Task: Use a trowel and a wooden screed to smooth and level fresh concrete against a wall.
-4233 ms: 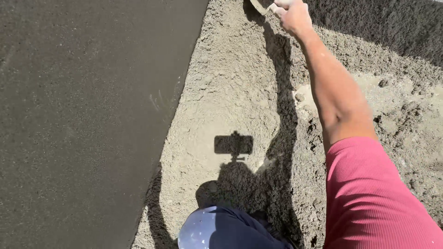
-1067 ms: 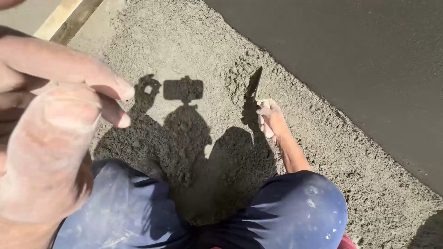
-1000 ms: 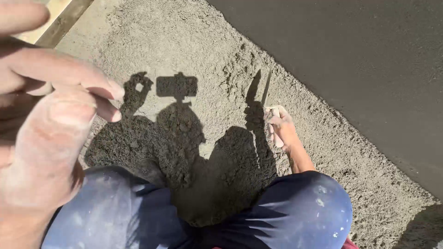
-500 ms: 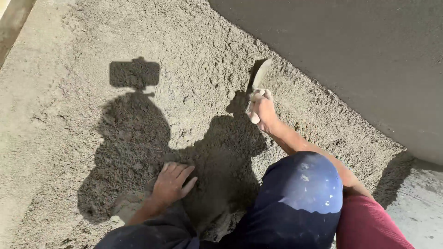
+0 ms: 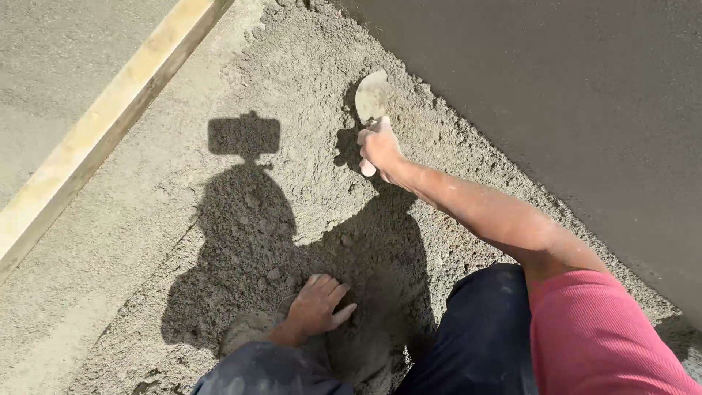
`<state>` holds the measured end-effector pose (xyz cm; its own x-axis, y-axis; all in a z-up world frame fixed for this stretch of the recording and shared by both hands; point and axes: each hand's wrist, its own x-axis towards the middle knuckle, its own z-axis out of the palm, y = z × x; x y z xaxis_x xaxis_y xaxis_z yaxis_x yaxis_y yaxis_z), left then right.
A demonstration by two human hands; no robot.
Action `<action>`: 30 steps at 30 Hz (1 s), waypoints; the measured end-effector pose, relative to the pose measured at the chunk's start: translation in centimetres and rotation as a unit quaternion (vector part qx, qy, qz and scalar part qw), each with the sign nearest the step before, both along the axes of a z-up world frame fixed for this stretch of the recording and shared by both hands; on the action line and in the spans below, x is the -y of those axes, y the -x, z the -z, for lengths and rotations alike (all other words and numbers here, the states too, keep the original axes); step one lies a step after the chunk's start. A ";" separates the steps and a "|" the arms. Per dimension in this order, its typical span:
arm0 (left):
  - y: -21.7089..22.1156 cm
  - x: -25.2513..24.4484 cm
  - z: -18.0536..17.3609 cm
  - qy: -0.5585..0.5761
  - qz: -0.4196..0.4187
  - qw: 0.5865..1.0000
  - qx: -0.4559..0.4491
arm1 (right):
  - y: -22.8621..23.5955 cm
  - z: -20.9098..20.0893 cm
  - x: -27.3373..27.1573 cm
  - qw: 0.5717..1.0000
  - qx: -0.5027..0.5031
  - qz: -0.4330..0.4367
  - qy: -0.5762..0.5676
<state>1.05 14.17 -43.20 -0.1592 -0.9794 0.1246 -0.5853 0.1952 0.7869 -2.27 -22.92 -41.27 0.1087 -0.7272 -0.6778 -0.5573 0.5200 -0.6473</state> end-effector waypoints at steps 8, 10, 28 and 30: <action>-0.3 0.0 -0.3 -0.005 -0.036 0.999 -0.019 | -7.2 1.0 3.5 0.967 -0.092 -0.206 0.119; -0.2 -0.1 -0.2 -0.003 -0.027 0.999 -0.019 | -6.7 1.0 4.7 0.918 -0.078 -0.378 0.088; 0.3 -0.8 1.7 -0.032 -0.021 0.999 0.001 | -7.7 -7.1 8.7 0.709 -0.226 -0.497 0.445; 0.4 -0.9 1.3 -0.035 -0.019 0.999 0.000 | -8.4 -6.2 8.9 0.735 -0.245 -0.480 0.412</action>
